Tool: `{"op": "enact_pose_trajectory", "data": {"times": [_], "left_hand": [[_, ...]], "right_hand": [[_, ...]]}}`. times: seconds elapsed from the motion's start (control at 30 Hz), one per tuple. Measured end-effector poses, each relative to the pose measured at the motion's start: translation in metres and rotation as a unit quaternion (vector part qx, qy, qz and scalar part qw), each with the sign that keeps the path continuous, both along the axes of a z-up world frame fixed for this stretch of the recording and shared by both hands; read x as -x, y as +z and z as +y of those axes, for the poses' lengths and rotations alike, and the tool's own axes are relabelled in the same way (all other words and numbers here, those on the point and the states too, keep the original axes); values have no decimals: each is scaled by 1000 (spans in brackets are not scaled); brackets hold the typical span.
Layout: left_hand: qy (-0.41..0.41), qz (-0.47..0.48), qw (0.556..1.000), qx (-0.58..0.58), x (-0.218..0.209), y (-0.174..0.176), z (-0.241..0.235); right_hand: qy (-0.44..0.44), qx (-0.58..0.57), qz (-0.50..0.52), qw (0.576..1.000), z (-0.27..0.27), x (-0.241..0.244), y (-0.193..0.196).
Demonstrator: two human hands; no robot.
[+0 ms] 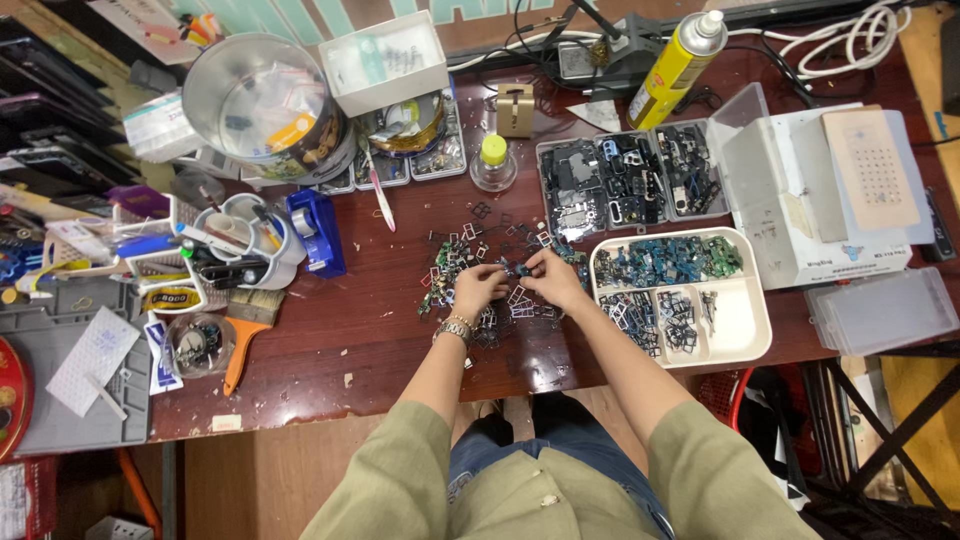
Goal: The person sorts small electronic components from a pile on the table into a compartmentalized tray. They pick up individual pieces, inspect them, and place them into specific sections of the tray.
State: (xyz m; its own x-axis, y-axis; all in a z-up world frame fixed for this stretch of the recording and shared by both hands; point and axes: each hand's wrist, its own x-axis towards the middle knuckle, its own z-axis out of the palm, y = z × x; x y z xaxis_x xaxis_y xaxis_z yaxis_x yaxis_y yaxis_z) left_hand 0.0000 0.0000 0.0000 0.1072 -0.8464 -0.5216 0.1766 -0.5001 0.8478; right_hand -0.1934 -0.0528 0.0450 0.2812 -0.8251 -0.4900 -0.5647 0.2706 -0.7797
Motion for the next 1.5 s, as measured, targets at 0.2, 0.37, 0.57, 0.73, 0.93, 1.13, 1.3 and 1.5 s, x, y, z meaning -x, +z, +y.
{"op": "enact_pose_trajectory", "data": {"times": [0.2, 0.37, 0.57, 0.73, 0.93, 1.13, 1.3, 1.5], "left_hand": [[-58, 143, 988, 6, 18, 30, -8], [-38, 151, 988, 14, 18, 43, -12], [2, 122, 992, 15, 20, 41, -10], [56, 64, 996, 6, 31, 38, -9], [111, 139, 984, -13, 33, 51, -10], [12, -107, 993, 39, 48, 73, -13], [2, -63, 996, 68, 74, 73, -32], [-18, 126, 989, 72, 135, 67, -55]], "right_hand": [[-90, -104, -175, 975, -10, 10, 12], [-98, -161, -263, 946, -15, 24, 22], [-99, -103, -255, 956, -8, 24, 24], [-80, 0, -230, 970, 1, 16, 20], [6, 60, -120, 991, 6, 25, 22], [-47, 108, -128, 985, 0, 31, 23], [-110, 129, -149, 974, -14, 58, 11], [-264, 186, -93, 942, -17, 165, 22]]}}
